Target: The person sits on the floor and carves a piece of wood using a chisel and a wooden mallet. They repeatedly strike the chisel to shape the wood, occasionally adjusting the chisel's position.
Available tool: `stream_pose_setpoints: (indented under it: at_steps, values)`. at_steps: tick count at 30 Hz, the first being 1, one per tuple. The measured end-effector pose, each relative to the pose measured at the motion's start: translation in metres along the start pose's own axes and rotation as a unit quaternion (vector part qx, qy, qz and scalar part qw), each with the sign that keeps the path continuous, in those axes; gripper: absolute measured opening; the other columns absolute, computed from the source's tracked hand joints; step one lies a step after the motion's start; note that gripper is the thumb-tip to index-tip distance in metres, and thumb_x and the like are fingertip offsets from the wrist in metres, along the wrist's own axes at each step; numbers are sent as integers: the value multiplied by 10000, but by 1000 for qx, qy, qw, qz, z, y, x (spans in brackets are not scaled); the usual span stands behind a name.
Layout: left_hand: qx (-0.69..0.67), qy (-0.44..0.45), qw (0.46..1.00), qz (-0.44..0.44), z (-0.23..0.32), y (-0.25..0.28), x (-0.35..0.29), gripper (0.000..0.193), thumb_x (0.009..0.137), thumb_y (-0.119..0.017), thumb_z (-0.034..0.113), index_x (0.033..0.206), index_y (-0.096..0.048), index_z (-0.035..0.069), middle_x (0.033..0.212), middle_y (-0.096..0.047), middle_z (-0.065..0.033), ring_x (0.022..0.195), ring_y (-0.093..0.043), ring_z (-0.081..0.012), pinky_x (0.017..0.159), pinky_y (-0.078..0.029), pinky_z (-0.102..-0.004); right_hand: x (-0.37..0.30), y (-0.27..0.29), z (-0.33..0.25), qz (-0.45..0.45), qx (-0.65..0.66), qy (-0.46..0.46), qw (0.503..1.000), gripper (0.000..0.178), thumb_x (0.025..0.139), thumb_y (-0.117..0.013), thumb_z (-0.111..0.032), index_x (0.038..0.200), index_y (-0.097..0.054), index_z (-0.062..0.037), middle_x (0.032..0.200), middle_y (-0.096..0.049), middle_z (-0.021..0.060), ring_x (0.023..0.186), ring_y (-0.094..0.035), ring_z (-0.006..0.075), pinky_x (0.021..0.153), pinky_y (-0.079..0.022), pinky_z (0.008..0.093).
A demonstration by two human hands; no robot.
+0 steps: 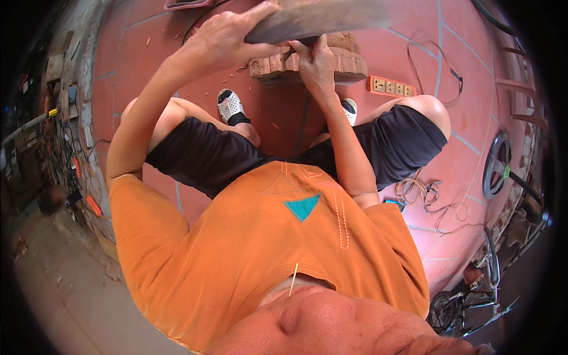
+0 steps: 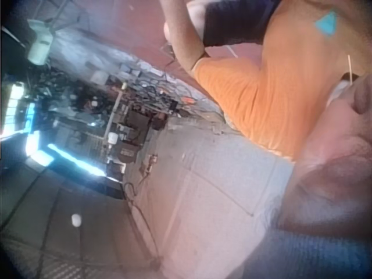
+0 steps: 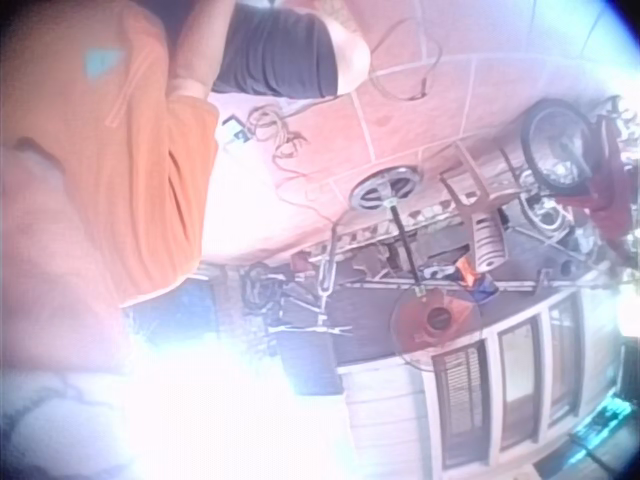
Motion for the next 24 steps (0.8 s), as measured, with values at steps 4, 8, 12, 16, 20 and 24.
stream_pose_setpoints:
  at_steps: [4,8,12,16,20,24]
  values:
    - [108,13,993,-47,4,-7,5,642,866,-779,318,1427,-519,146,983,-730,-221,880,-724,-372,809,-552,-463,-5,-5,13,-5,-85,40,996,303,942,-712,-97,1176,-536,-21,891,-742,144,835,-736,356,715,-551,424]
    - [4,-40,999,-1,35,21,3,640,855,-784,253,1401,-496,85,988,-714,-252,916,-727,-396,792,-560,-452,-5,-4,2,7,-56,29,998,264,942,-711,-96,1137,-546,-29,889,-742,140,832,-737,358,709,-552,434]
    - [-71,-75,994,37,51,40,1,631,858,-791,225,1385,-490,52,1012,-707,-266,948,-729,-401,793,-564,-443,-4,5,4,36,-5,17,999,222,949,-703,-90,1097,-548,-33,906,-746,129,848,-740,348,719,-552,435]
    - [3,-16,1000,12,13,8,2,644,874,-764,306,1447,-499,178,983,-736,-219,906,-712,-402,793,-550,-478,1,3,4,31,-18,28,999,247,953,-695,-81,1141,-550,-15,962,-748,169,899,-738,366,753,-554,440]
    - [94,8,995,-29,0,-7,6,649,866,-772,306,1442,-509,165,954,-734,-211,882,-720,-382,786,-553,-451,1,3,8,30,-11,53,998,289,952,-691,-76,1188,-544,6,995,-741,220,935,-728,404,777,-553,455]
    - [-3,5,1000,-14,11,5,4,656,867,-767,332,1447,-504,174,949,-731,-215,881,-720,-387,792,-550,-455,4,1,8,20,-12,32,999,316,946,-691,-75,1204,-534,17,991,-737,236,946,-721,428,780,-556,454]
Point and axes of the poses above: each hand's wrist, its own x-axis towards the middle knuckle, its own y-axis out of the back of the hand, z = x × y, the point moved 9 cm from there along x, towards the middle knuckle
